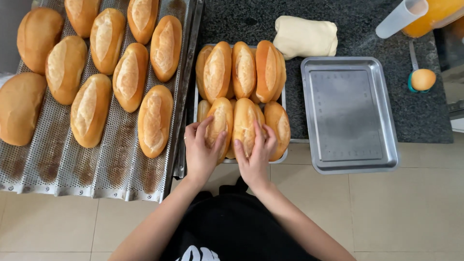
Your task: The person places baked loaves of bread into a plastic bag, seals the bag, and places it into a display case.
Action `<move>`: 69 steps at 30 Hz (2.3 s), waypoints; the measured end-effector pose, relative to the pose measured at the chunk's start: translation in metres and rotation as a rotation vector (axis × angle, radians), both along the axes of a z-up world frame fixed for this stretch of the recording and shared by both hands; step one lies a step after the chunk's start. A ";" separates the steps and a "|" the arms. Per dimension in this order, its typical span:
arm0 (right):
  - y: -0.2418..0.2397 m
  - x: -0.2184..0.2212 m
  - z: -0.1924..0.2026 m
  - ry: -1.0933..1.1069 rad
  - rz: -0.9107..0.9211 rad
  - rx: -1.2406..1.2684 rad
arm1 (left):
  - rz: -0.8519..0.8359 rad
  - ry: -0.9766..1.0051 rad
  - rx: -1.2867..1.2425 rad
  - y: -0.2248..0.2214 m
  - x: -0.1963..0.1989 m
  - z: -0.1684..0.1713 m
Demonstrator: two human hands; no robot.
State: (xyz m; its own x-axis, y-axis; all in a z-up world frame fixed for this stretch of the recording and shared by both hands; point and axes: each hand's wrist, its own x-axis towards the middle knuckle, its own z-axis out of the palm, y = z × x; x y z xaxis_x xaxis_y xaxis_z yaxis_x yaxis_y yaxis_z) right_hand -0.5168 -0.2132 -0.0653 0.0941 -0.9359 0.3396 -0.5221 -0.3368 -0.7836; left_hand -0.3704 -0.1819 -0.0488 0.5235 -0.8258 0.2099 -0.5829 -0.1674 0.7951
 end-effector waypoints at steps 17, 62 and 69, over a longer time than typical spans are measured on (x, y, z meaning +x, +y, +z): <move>0.026 0.031 0.007 0.712 0.218 -0.137 | -0.114 0.406 0.399 -0.033 0.043 -0.030; 0.004 0.028 -0.008 0.264 -0.042 -0.100 | -0.069 -0.039 0.165 -0.061 0.010 -0.025; 0.002 0.031 -0.018 0.489 -0.101 -0.111 | -0.127 0.013 0.124 -0.050 0.017 -0.035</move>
